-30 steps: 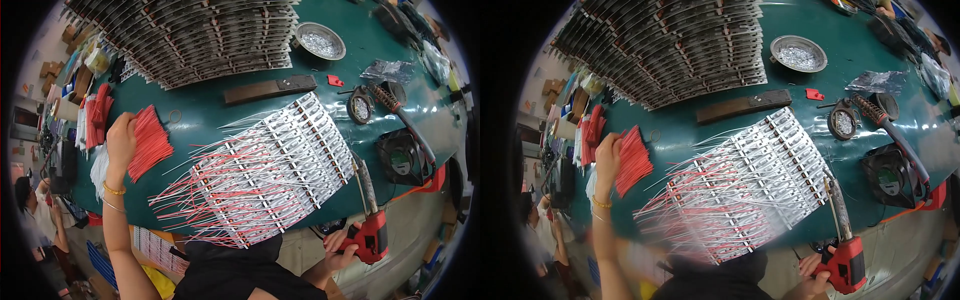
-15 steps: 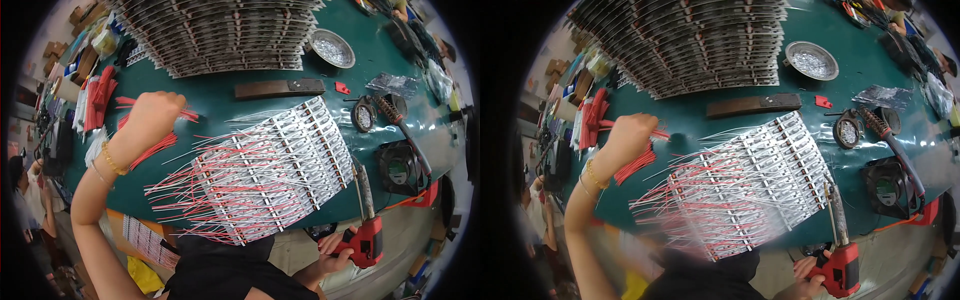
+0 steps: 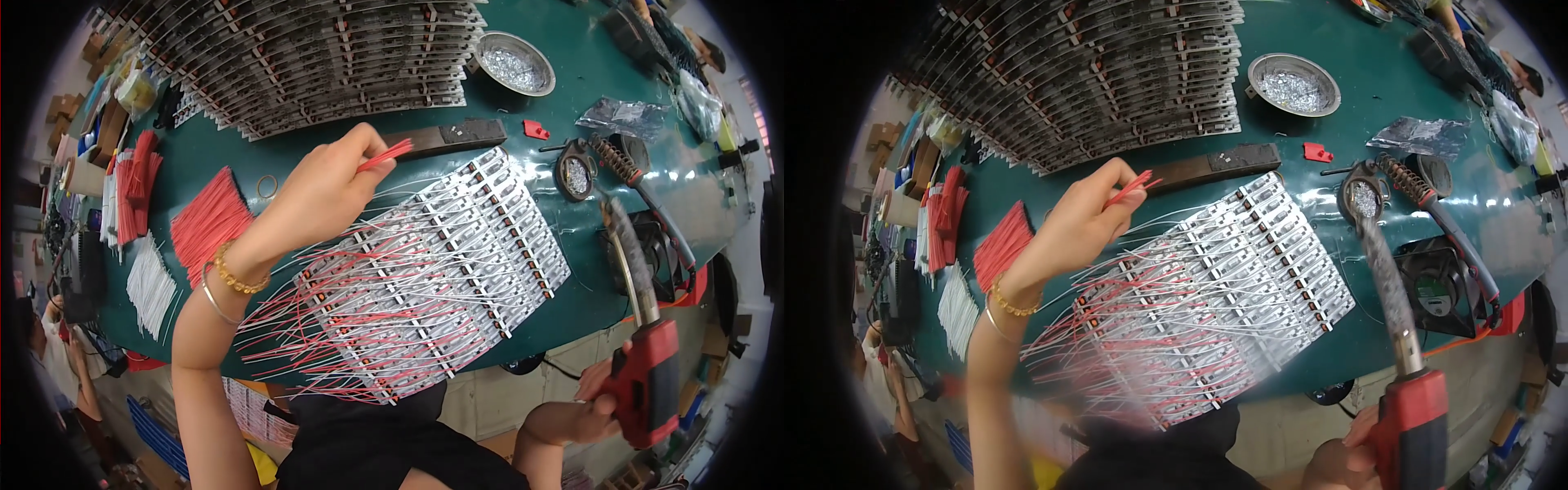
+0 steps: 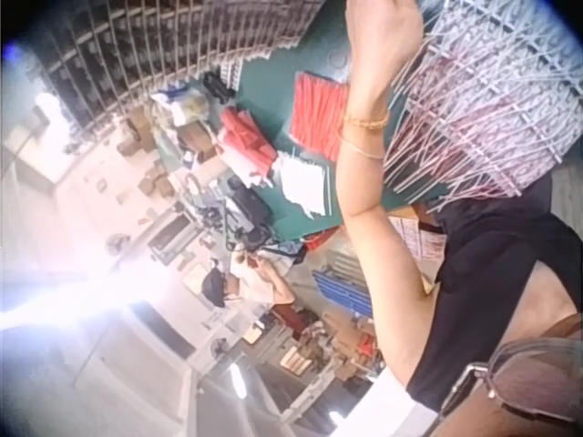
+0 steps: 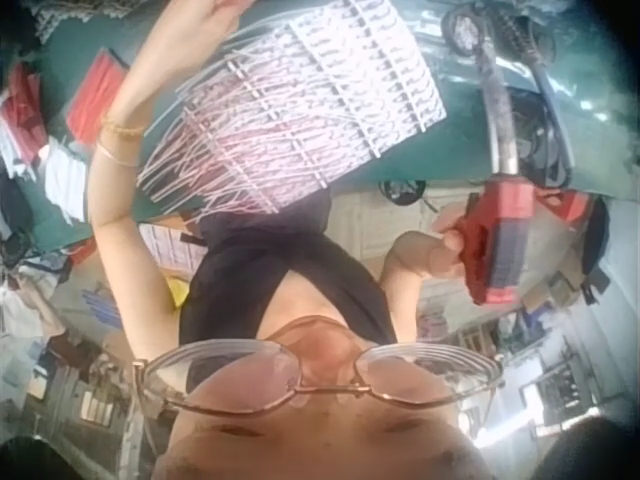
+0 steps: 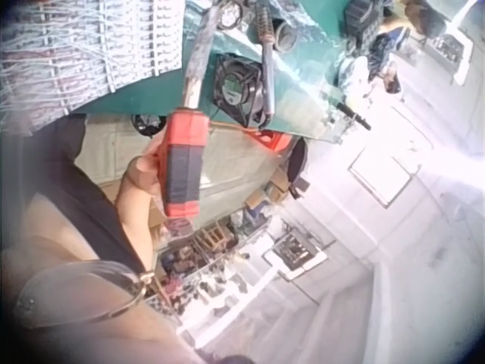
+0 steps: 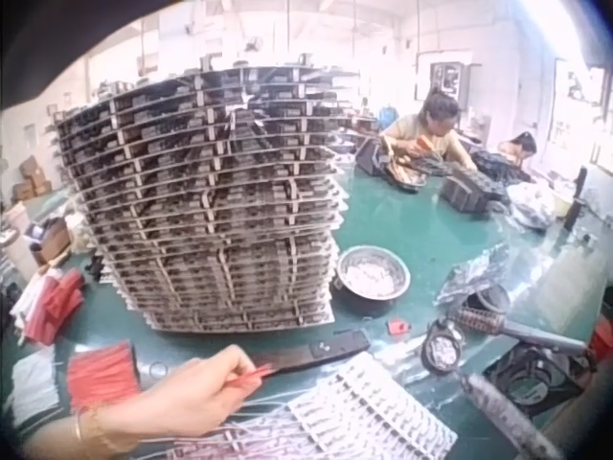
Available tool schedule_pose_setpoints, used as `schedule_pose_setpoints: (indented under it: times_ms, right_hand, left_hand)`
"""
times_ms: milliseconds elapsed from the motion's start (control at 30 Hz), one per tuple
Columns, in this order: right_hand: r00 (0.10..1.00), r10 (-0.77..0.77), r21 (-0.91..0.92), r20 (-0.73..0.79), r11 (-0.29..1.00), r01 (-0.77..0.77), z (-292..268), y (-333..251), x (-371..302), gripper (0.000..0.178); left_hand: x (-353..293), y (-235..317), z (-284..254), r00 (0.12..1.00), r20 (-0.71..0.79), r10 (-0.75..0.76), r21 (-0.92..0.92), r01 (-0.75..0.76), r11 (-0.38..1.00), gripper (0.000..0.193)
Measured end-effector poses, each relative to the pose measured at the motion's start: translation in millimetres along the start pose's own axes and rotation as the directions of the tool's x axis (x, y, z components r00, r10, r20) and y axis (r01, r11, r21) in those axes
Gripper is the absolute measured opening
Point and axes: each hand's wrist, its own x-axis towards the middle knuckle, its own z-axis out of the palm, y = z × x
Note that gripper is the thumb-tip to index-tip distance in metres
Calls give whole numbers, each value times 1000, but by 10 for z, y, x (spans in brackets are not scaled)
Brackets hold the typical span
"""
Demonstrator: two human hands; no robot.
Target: The person solders wires to an electronic board using a soldering iron. After setting the completed board aside, the person takes another board from a stack and solders red and white wires to it using the soldering iron.
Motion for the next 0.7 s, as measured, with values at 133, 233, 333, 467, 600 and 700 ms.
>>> schedule_pose_setpoints:
  times_ms: [133, 233, 333, 467, 600, 700]
  right_hand:
    - [991, -17, 18, 133, 1000, 14, 457, -17, 286, 88]
    - [983, 79, 23, 168, 996, -84, 629, 1, 342, 86]
    - [952, 250, 74, 178, 961, -266, 719, 58, 330, 87]
    - [933, 269, 127, 238, 944, -304, 728, 165, 336, 87]
    - [926, 291, 158, 240, 930, -333, 759, 192, 308, 88]
    - [926, 317, 162, 205, 922, -351, 774, 164, 318, 88]
  left_hand:
    - [87, -33, 85, 998, -17, 59, -141, -61, 988, 17]
    - [184, -25, 134, 991, -75, 108, -157, -119, 980, 15]
    - [222, -22, 129, 994, -39, 103, -162, -108, 981, 13]
    - [247, -69, 187, 998, -13, 65, -168, -66, 984, 12]
    - [258, -37, 245, 999, -22, 31, -163, -35, 986, 12]
    - [272, -71, 312, 1000, 2, 7, -212, -7, 977, 11]
